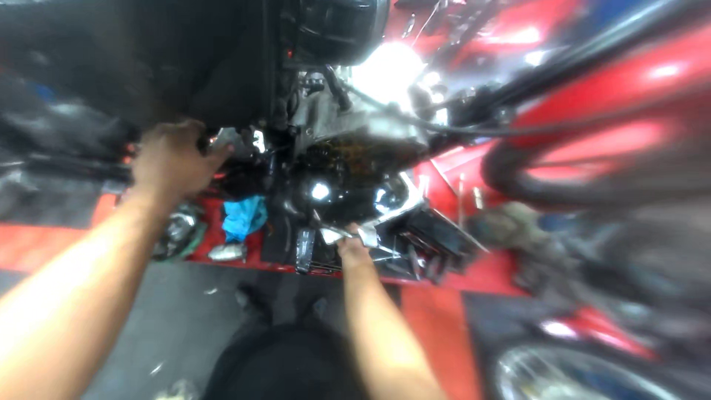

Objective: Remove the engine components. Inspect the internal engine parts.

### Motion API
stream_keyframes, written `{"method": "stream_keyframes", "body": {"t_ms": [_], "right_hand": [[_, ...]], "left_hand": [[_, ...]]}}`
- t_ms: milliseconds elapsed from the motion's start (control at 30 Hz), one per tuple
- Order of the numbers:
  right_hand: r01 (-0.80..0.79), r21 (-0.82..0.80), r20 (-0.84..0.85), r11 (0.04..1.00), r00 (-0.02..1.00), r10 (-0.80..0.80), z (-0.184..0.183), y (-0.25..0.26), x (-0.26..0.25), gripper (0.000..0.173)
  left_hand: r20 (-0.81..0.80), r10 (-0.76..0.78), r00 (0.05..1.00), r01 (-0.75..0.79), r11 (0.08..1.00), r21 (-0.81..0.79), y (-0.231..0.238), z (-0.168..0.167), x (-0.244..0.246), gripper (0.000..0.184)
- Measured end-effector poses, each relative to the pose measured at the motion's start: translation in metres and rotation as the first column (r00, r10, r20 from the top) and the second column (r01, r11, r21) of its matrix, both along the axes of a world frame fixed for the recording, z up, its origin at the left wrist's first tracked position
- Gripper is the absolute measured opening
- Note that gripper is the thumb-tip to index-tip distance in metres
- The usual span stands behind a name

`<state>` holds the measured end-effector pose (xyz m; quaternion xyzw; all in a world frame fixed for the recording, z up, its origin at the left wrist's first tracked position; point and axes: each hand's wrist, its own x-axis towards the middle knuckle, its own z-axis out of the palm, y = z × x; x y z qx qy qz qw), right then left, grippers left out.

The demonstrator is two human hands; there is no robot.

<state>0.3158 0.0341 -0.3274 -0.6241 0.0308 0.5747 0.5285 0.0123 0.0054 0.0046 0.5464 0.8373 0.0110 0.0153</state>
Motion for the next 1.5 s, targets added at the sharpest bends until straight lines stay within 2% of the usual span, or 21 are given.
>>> {"method": "stream_keyframes", "body": {"t_ms": [200,267,367,467,533,600,633,700,800,867,900,967,1067,1133,1167,1200,1233,1300,1367,1433,1500], "right_hand": [[0.104,0.089,-0.156,0.991,0.984,-0.089,-0.009,0.006,-0.012,0.014],[0.104,0.109,-0.154,0.989,0.984,-0.086,-0.015,0.011,-0.015,0.006],[0.036,0.07,-0.025,0.997,0.999,-0.035,-0.009,0.01,-0.015,0.011],[-0.059,0.015,0.102,0.998,0.993,0.057,-0.002,0.012,-0.008,0.028],[-0.152,-0.069,0.23,0.986,0.959,0.164,0.0,0.02,0.003,0.033],[-0.255,-0.222,0.361,0.941,0.875,0.323,0.004,0.035,0.013,0.036],[-0.291,-0.263,0.37,0.92,0.85,0.374,0.003,0.041,0.015,0.039],[-0.3,-0.248,0.328,0.921,0.868,0.372,0.007,0.043,0.007,0.041],[-0.175,-0.057,0.114,0.983,0.977,0.181,0.018,0.04,-0.018,0.039],[-0.237,-0.02,0.006,0.971,0.971,0.237,0.025,0.037,-0.026,0.038],[-0.323,-0.054,0.025,0.945,0.946,0.324,0.024,0.037,-0.028,0.039],[-0.565,-0.131,0.067,0.815,0.815,0.576,0.028,0.03,-0.022,0.048],[-0.882,-0.058,0.21,0.467,0.446,0.87,0.044,0.017,0.013,0.037],[-0.974,-0.109,0.543,0.2,0.11,0.832,0.086,0.017,0.052,0.024],[-0.958,-0.271,0.675,0.097,-0.118,0.728,0.126,0.017,0.074,0.021],[-0.899,-0.433,0.698,0.062,-0.29,0.655,0.168,0.017,0.091,0.02],[-0.855,-0.514,0.693,0.063,-0.371,0.618,0.208,0.019,0.108,0.023],[-0.811,-0.569,0.738,0.137,-0.429,0.521,0.291,0.02,0.131,0.026],[-0.75,-0.622,0.761,0.227,-0.509,0.402,0.353,0.027,0.141,0.031],[-0.694,-0.678,0.73,0.244,-0.596,0.333,0.379,0.048,0.139,0.036],[-0.608,-0.736,0.677,0.298,-0.652,0.34,0.372,0.072,0.126,0.039]], "left_hand": [[-0.021,-0.031,0.999,0.031,0.999,0.014,0.001,-0.003,-0.002,0.082],[-0.029,-0.024,0.999,0.024,1.0,0.005,0.001,-0.004,-0.003,0.082],[-0.026,-0.014,1.0,0.013,1.0,-0.026,0.002,-0.003,-0.002,0.084],[-0.013,-0.005,1.0,0.005,1.0,-0.03,0.002,-0.001,0.0,0.084],[-0.014,-0.001,1.0,0.0,1.0,-0.029,0.002,-0.003,-0.001,0.085],[-0.016,0.003,1.0,-0.004,1.0,-0.026,0.003,-0.004,-0.003,0.085],[-0.022,0.003,1.0,-0.003,1.0,-0.024,0.003,-0.004,-0.004,0.084],[-0.034,-0.001,0.999,0.0,0.999,-0.033,0.002,-0.006,-0.005,0.084],[-0.042,-0.002,0.999,0.0,0.999,-0.035,0.003,-0.007,-0.006,0.087],[-0.039,-0.012,0.999,0.011,1.0,-0.027,0.004,-0.006,-0.006,0.086],[-0.04,-0.021,0.999,0.02,1.0,-0.024,0.003,-0.006,-0.006,0.085],[-0.045,-0.032,0.998,0.031,0.999,-0.019,0.003,-0.007,-0.007,0.084],[-0.022,-0.033,0.999,0.033,0.999,0.012,0.001,-0.005,-0.004,0.08],[-0.035,-0.051,0.998,0.052,0.998,0.047,0.0,-0.006,-0.005,0.081],[-0.038,-0.057,0.998,0.059,0.997,0.055,-0.001,-0.007,-0.005,0.081],[-0.041,-0.057,0.998,0.059,0.997,0.058,-0.003,-0.007,-0.005,0.08],[-0.036,-0.054,0.998,0.056,0.997,0.052,-0.003,-0.005,-0.005,0.079],[-0.013,-0.049,0.999,0.05,0.997,0.057,-0.001,-0.002,-0.004,0.076],[-0.009,-0.063,0.998,0.064,0.993,0.096,-0.003,-0.006,-0.005,0.074],[-0.002,-0.068,0.998,0.068,0.99,0.121,-0.004,-0.006,-0.004,0.076],[0.003,-0.08,0.997,0.079,0.989,0.129,-0.007,-0.004,-0.005,0.076]]}}
